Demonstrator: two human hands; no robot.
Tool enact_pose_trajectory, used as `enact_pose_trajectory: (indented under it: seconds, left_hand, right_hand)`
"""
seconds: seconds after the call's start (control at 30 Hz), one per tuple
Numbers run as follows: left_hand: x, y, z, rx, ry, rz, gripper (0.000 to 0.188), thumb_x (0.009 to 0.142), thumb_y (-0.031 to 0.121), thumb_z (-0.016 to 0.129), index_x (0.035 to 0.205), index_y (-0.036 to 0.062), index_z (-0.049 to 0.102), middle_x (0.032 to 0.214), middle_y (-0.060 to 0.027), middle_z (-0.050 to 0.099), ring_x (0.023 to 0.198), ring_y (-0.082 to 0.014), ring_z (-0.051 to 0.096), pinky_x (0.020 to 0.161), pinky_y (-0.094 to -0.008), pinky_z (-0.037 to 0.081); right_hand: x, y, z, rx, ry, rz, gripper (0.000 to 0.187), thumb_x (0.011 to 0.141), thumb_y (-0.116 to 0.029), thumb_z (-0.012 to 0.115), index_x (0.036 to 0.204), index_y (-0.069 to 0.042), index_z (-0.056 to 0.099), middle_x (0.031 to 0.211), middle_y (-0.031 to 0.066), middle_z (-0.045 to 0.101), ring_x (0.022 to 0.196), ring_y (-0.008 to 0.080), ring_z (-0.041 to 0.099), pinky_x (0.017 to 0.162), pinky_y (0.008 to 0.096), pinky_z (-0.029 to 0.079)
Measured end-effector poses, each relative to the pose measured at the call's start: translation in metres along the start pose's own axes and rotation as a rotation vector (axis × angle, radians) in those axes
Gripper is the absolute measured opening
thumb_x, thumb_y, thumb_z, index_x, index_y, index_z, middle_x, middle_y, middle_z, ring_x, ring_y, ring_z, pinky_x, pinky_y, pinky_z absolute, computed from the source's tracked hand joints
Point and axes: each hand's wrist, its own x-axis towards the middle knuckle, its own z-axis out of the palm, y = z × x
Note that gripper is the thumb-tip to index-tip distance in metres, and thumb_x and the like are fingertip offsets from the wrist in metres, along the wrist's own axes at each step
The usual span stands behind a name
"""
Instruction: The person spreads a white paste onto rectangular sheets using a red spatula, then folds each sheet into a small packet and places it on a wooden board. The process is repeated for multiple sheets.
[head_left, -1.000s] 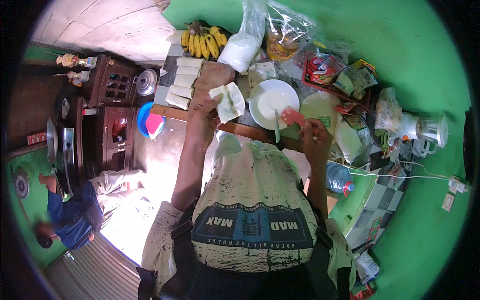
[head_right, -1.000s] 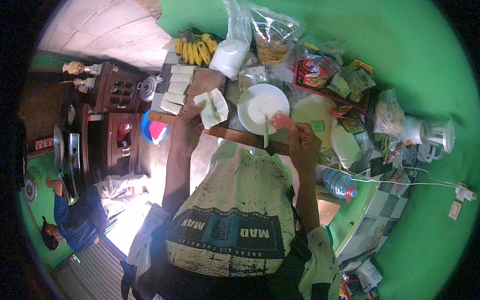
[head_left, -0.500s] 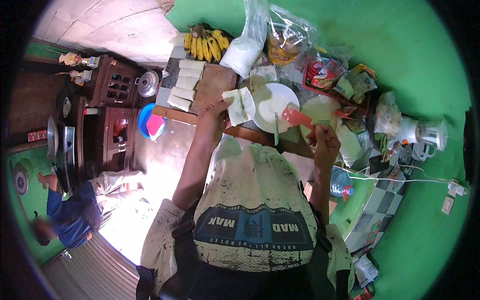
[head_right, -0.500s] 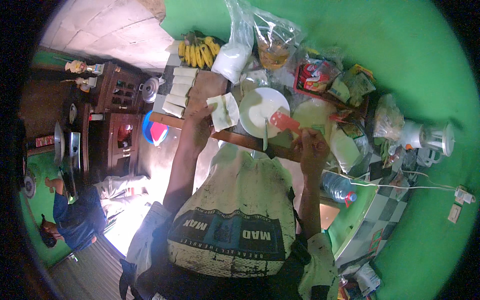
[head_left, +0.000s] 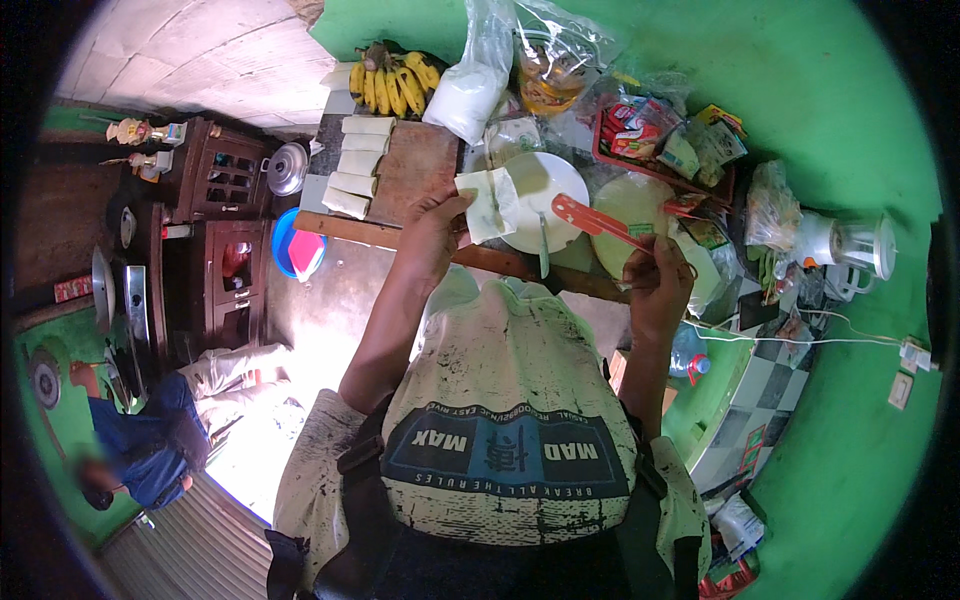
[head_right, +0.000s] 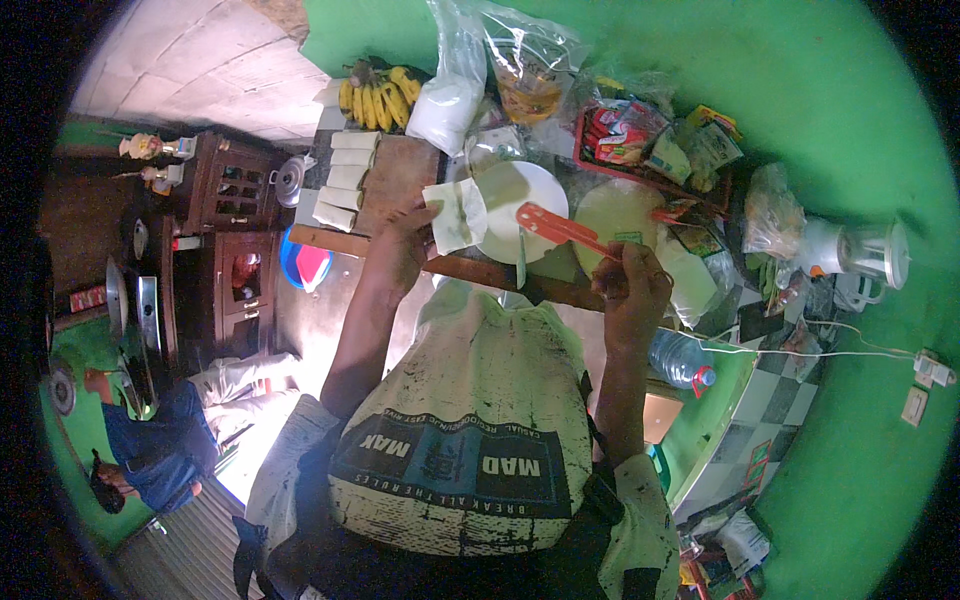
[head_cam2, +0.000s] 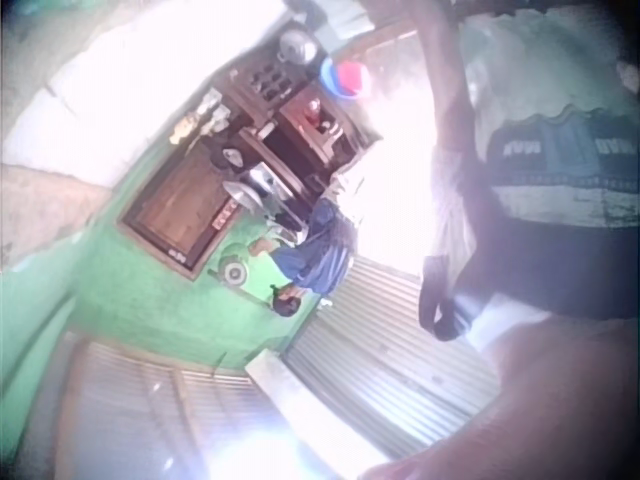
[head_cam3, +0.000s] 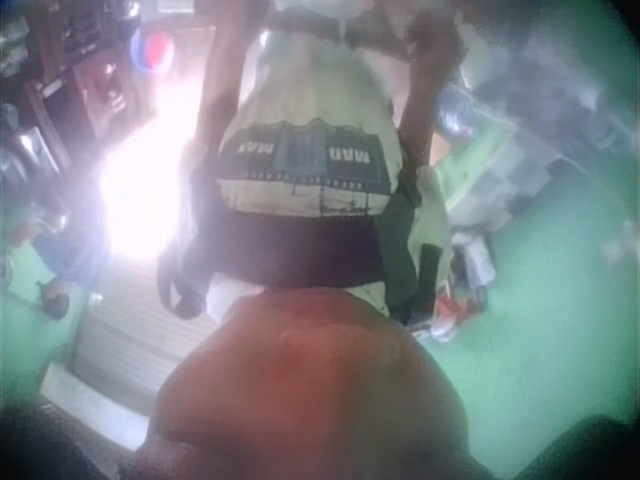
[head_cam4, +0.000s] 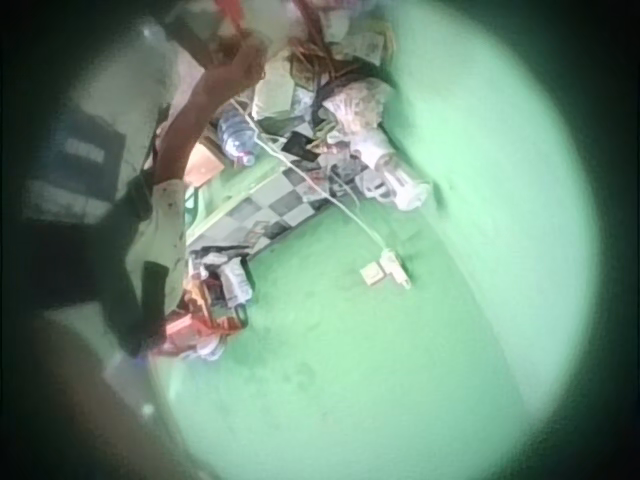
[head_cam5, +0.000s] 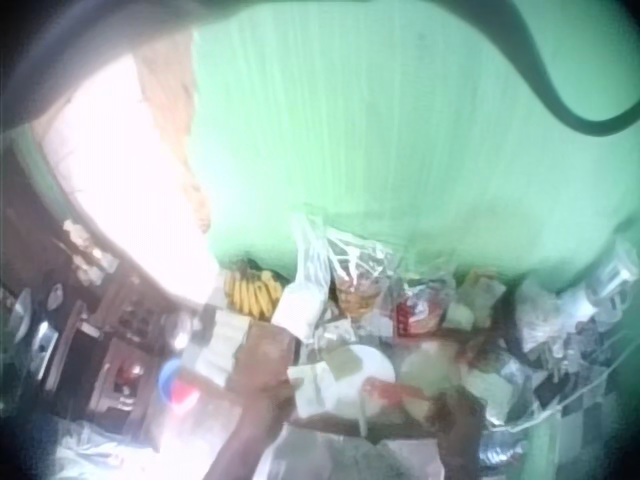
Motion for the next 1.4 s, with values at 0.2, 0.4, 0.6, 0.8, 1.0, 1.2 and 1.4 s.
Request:
enact_pose_trajectory:
  seconds: [0.2,0.4,0.6,0.8,1.0,1.2,1.4]
  left_hand:
    - [0.000,0.000,0.015,-0.018,-0.100,-0.013,0.024,0.097,0.010,0.061,0.118,-0.0025,0.062,0.105,-0.0091,0.069,0.090,-0.0166,0.070,0.081,-0.0298,0.060]
    - [-0.012,0.026,0.020,-0.118,-0.145,-0.105,0.029,0.096,0.012,0.062,0.120,-0.0038,0.059,0.105,-0.0094,0.069,0.091,-0.0162,0.069,0.082,-0.0296,0.060]
    - [-0.020,0.033,0.013,-0.044,-0.083,-0.051,0.029,0.097,0.012,0.061,0.119,-0.0055,0.059,0.104,-0.0107,0.069,0.090,-0.0162,0.071,0.079,-0.0294,0.061]
    - [-0.026,0.036,0.013,-0.137,-0.194,-0.095,0.031,0.097,0.013,0.060,0.121,-0.0061,0.059,0.106,-0.0119,0.070,0.091,-0.0173,0.072,0.079,-0.0297,0.061]
    - [-0.030,0.039,0.004,-0.037,-0.168,-0.033,0.033,0.097,0.012,0.058,0.122,-0.0084,0.057,0.104,-0.0138,0.070,0.089,-0.0182,0.072,0.077,-0.0303,0.062]
    - [-0.037,0.038,0.012,-0.207,-0.198,-0.180,0.032,0.097,0.013,0.059,0.119,-0.0097,0.058,0.097,-0.0135,0.071,0.082,-0.0178,0.072,0.074,-0.0293,0.061]
    - [-0.032,0.034,-0.010,-0.162,-0.227,-0.131,0.030,0.096,0.011,0.058,0.122,-0.0042,0.058,0.107,-0.0122,0.070,0.091,-0.0172,0.071,0.082,-0.0292,0.058]
  right_hand:
    - [0.006,0.010,-0.001,0.175,-0.207,0.021,0.026,0.098,-0.021,0.059,0.096,0.005,0.066,0.069,0.0112,0.065,0.057,0.0185,0.061,0.054,0.0292,0.049]
    - [0.010,0.032,-0.010,0.273,-0.310,-0.014,0.024,0.097,-0.017,0.058,0.093,0.006,0.064,0.069,0.0129,0.063,0.055,0.0197,0.058,0.052,0.0302,0.047]
    - [0.001,0.009,-0.006,0.280,-0.297,-0.072,0.023,0.096,-0.015,0.057,0.090,0.006,0.064,0.070,0.0142,0.062,0.053,0.0191,0.056,0.050,0.0301,0.043]
    - [-0.001,0.016,0.010,0.108,-0.334,-0.086,0.022,0.095,-0.013,0.057,0.088,0.006,0.064,0.073,0.0161,0.064,0.054,0.0187,0.056,0.052,0.0293,0.044]
    - [-0.001,0.012,0.000,0.155,-0.340,-0.158,0.023,0.093,-0.017,0.059,0.088,0.006,0.064,0.077,0.0147,0.065,0.058,0.0183,0.060,0.054,0.0297,0.047]
    - [-0.007,0.010,0.018,0.028,-0.308,-0.141,0.021,0.094,-0.010,0.054,0.088,0.009,0.062,0.074,0.0171,0.062,0.057,0.0200,0.058,0.056,0.0303,0.046]
    - [0.001,0.018,0.007,0.196,-0.316,-0.308,0.018,0.092,-0.010,0.058,0.085,0.006,0.063,0.076,0.0149,0.062,0.059,0.0204,0.059,0.055,0.0305,0.047]
